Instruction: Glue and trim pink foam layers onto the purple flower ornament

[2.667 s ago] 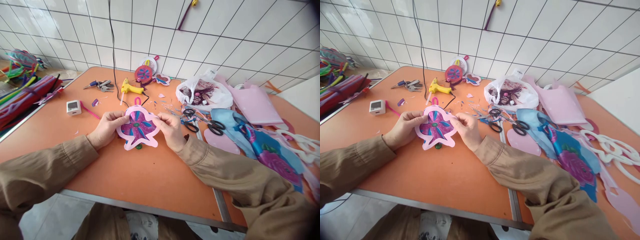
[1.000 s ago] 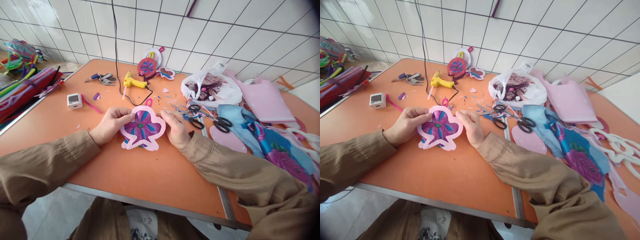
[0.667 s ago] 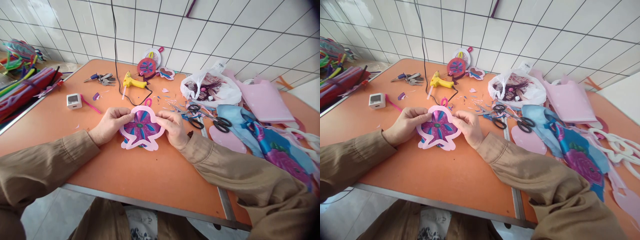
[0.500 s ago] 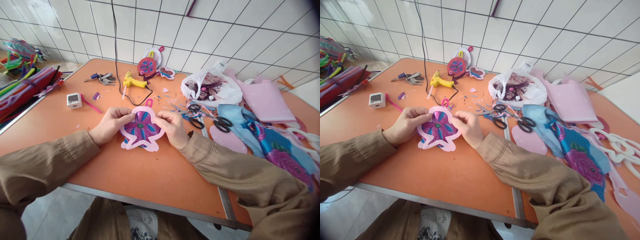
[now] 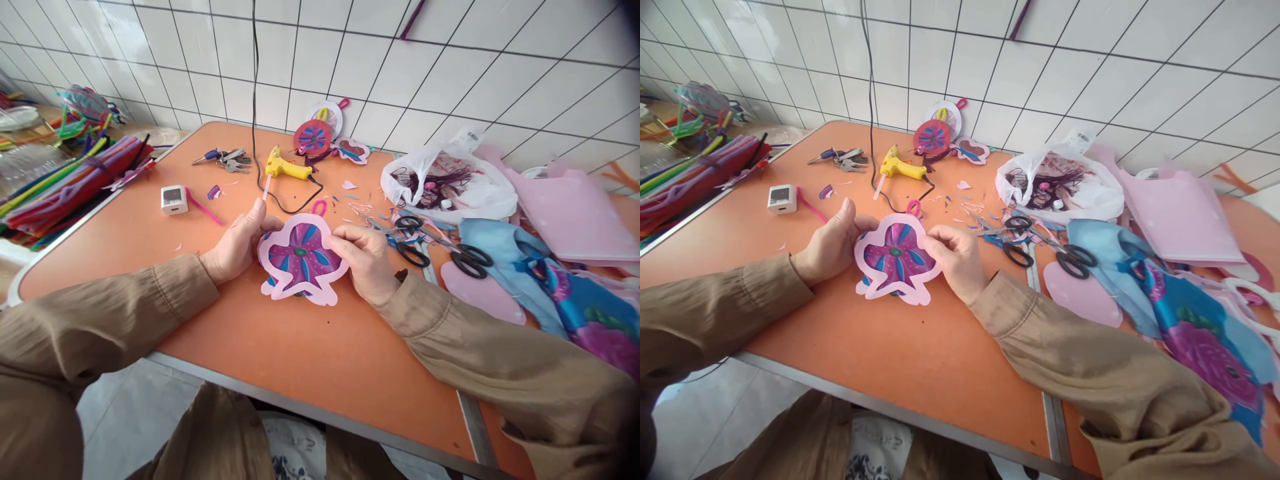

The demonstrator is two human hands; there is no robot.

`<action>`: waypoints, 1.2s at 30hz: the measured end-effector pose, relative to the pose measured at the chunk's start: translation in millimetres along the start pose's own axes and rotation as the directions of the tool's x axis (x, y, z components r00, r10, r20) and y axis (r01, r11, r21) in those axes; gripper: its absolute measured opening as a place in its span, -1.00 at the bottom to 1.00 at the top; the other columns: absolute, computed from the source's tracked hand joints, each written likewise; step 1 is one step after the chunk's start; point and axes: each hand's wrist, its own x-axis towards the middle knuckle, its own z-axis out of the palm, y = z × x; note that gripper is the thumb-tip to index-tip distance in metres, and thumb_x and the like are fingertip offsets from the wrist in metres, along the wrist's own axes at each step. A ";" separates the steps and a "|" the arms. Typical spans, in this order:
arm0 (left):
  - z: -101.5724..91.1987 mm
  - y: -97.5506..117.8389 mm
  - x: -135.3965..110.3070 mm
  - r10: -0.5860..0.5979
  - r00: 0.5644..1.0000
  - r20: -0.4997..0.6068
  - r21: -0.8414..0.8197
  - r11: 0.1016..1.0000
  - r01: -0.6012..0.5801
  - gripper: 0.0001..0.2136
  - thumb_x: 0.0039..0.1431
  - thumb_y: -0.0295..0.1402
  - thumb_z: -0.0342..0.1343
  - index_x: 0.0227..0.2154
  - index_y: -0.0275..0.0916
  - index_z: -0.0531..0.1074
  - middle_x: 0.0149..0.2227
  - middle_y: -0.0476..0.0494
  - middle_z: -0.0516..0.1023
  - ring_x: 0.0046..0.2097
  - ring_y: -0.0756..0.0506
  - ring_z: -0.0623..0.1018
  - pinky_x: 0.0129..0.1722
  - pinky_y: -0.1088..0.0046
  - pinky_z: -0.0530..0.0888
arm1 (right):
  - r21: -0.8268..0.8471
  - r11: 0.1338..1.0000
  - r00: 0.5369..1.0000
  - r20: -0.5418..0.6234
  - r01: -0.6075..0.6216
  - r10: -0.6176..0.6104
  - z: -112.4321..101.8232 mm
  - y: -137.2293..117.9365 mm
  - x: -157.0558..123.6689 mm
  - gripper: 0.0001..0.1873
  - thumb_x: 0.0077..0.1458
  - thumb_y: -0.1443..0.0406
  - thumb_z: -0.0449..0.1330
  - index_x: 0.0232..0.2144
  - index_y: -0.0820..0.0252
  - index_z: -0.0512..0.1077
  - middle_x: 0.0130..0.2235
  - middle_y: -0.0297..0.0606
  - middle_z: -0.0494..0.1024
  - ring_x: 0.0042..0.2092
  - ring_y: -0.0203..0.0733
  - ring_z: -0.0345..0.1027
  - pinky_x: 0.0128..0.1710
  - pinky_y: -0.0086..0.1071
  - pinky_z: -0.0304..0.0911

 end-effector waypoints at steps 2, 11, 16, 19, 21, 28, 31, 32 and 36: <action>-0.2 1.1 -2.7 0.072 0.997 0.025 0.093 0.993 -0.074 -0.41 -0.03 0.25 0.11 -0.52 -0.30 0.51 -0.59 -0.10 0.46 -0.57 -0.04 0.42 -0.63 0.47 0.29 | 0.003 1.000 1.000 -0.022 -0.004 0.004 -0.2 0.4 0.0 -0.71 0.00 0.25 0.22 -0.69 0.18 0.32 -0.61 -0.39 0.22 -0.52 -0.37 0.04 -0.53 -0.40 -0.03; 2.9 6.0 -7.9 0.134 0.990 0.052 0.442 0.885 -0.143 -0.63 0.11 -0.07 0.19 -0.37 -0.37 0.51 -0.54 -0.03 0.43 -0.53 0.04 0.36 -0.56 0.54 0.31 | -0.008 1.000 0.999 -0.053 0.000 0.000 0.5 0.7 0.2 -0.71 0.00 0.24 0.22 -0.67 0.19 0.31 -0.60 -0.42 0.23 -0.52 -0.39 0.05 -0.53 -0.43 0.00; 2.4 6.7 -7.0 0.139 0.988 0.071 0.444 0.882 -0.156 -0.65 0.14 -0.10 0.16 -0.44 -0.36 0.47 -0.57 0.01 0.35 -0.55 0.07 0.29 -0.58 0.57 0.25 | -0.019 1.000 0.998 -0.059 0.018 -0.019 0.5 1.3 0.7 -0.71 -0.01 0.26 0.22 -0.69 0.18 0.31 -0.62 -0.42 0.22 -0.52 -0.38 0.03 -0.53 -0.41 -0.03; 1.9 8.0 -7.5 0.132 0.987 0.092 0.433 0.887 -0.159 -0.64 0.15 -0.09 0.15 -0.47 -0.35 0.45 -0.57 0.02 0.34 -0.55 0.08 0.27 -0.58 0.57 0.23 | -0.025 1.000 0.998 -0.057 0.019 -0.020 0.3 1.0 1.2 -0.72 -0.01 0.26 0.21 -0.69 0.18 0.32 -0.62 -0.42 0.21 -0.53 -0.38 0.03 -0.53 -0.41 -0.03; 1.2 7.8 -7.6 0.125 0.986 0.109 0.416 0.895 -0.160 -0.63 0.16 -0.08 0.14 -0.48 -0.35 0.43 -0.57 0.02 0.33 -0.54 0.08 0.28 -0.57 0.57 0.23 | -0.029 0.999 0.999 -0.047 0.014 -0.015 0.5 0.0 1.4 -0.72 -0.01 0.25 0.21 -0.69 0.18 0.32 -0.63 -0.41 0.22 -0.53 -0.37 0.05 -0.54 -0.41 -0.02; 0.3 4.7 -7.1 0.098 0.988 0.119 0.355 0.925 -0.135 -0.63 0.14 -0.08 0.15 -0.53 -0.32 0.37 -0.59 0.04 0.27 -0.55 0.08 0.24 -0.58 0.56 0.18 | -0.048 0.999 1.000 -0.007 0.012 -0.012 1.0 -5.9 0.5 -0.71 -0.01 0.25 0.19 -0.70 0.17 0.29 -0.62 -0.39 0.22 -0.54 -0.37 0.04 -0.56 -0.41 -0.03; 0.7 4.9 -6.7 0.097 0.988 0.120 0.348 0.928 -0.134 -0.64 0.15 -0.09 0.14 -0.54 -0.32 0.36 -0.59 0.04 0.27 -0.55 0.08 0.25 -0.57 0.56 0.18 | -0.032 0.999 1.000 0.013 0.014 -0.013 0.1 -5.6 0.3 -0.72 0.00 0.23 0.19 -0.68 0.16 0.30 -0.61 -0.39 0.21 -0.53 -0.36 0.03 -0.54 -0.40 -0.04; 0.8 5.1 -6.6 0.097 0.988 0.119 0.345 0.929 -0.132 -0.64 0.15 -0.09 0.14 -0.54 -0.32 0.36 -0.59 0.04 0.27 -0.55 0.08 0.24 -0.57 0.56 0.18 | -0.022 1.000 1.000 0.023 0.018 -0.017 -0.4 -5.0 0.4 -0.72 0.00 0.22 0.20 -0.67 0.16 0.31 -0.61 -0.39 0.21 -0.53 -0.36 0.02 -0.54 -0.39 -0.04; 1.2 5.9 -7.0 0.086 0.990 0.112 0.320 0.940 -0.118 -0.64 0.13 -0.11 0.17 -0.56 -0.32 0.36 -0.60 0.05 0.27 -0.56 0.09 0.23 -0.59 0.58 0.18 | 0.040 0.998 0.998 0.040 0.045 -0.047 -2.0 -0.4 1.1 -0.63 0.04 0.13 0.19 -0.68 0.13 0.24 -0.61 -0.36 0.16 -0.52 -0.32 -0.03 -0.51 -0.35 -0.04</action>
